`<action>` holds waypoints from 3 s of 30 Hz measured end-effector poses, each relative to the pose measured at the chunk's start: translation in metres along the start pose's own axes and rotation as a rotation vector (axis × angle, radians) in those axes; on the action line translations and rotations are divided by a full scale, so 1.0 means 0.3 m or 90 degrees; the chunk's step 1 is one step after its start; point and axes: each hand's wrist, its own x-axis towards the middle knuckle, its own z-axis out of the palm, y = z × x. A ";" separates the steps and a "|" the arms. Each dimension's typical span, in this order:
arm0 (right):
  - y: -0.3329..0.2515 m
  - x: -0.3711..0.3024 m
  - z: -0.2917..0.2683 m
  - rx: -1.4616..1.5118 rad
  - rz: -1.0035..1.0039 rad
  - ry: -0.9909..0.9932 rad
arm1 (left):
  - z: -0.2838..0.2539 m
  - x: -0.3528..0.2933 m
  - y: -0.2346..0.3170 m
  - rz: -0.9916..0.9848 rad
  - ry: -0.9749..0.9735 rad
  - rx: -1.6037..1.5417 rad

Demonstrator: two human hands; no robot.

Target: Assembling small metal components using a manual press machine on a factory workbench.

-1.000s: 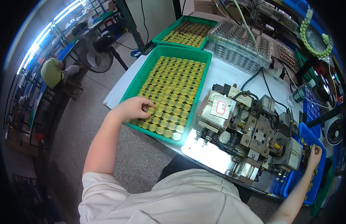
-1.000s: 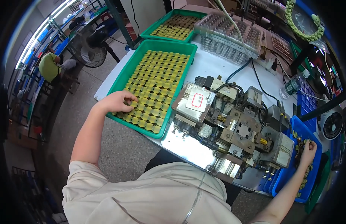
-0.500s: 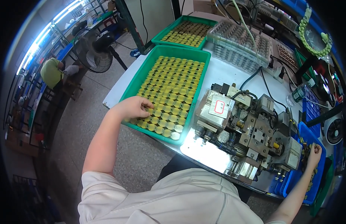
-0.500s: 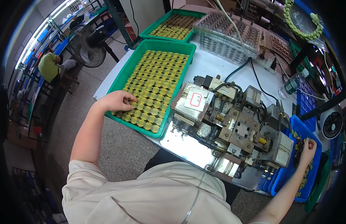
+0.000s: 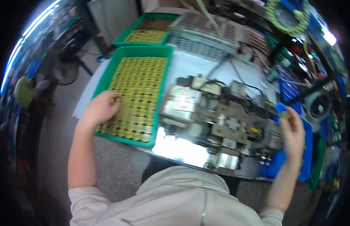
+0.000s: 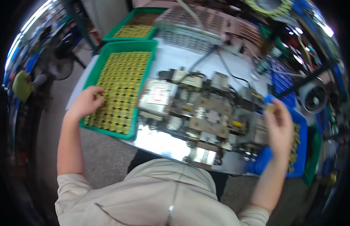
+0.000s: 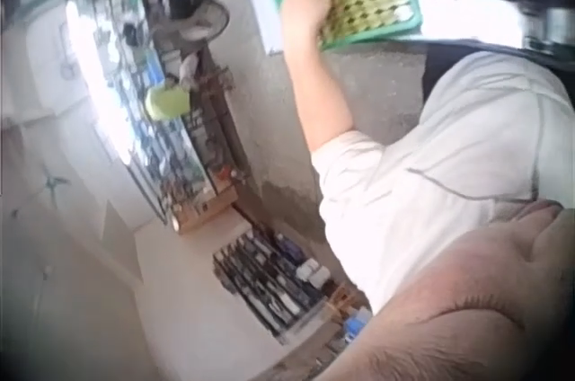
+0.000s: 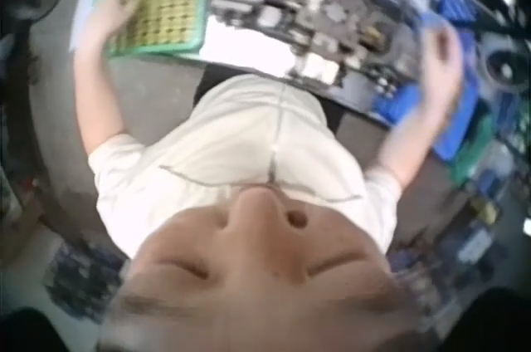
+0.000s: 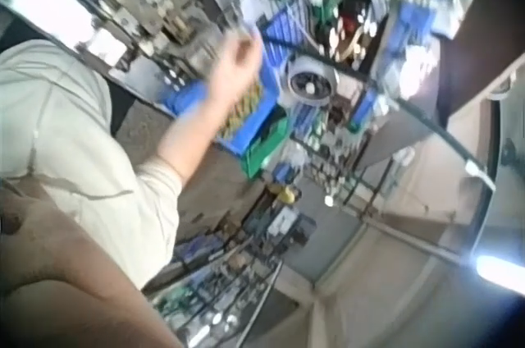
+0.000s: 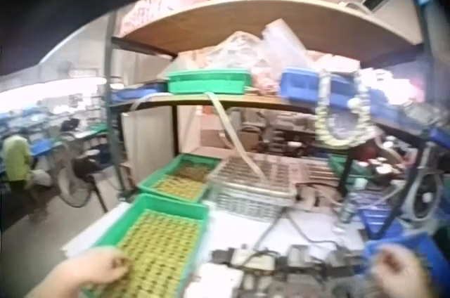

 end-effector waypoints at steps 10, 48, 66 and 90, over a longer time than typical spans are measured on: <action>-0.018 -0.018 0.233 -0.295 -0.251 -0.216 | 0.109 0.205 0.473 0.127 0.262 -1.016; -0.012 -0.093 0.317 -0.478 -0.429 -0.220 | 0.209 0.193 0.480 0.189 0.402 -0.872; 0.166 0.158 -0.256 -0.402 -0.146 0.247 | 0.308 0.081 0.875 0.774 0.047 -0.114; 0.631 0.306 -0.278 -0.775 0.221 0.029 | 0.020 0.036 0.098 0.032 0.016 -0.986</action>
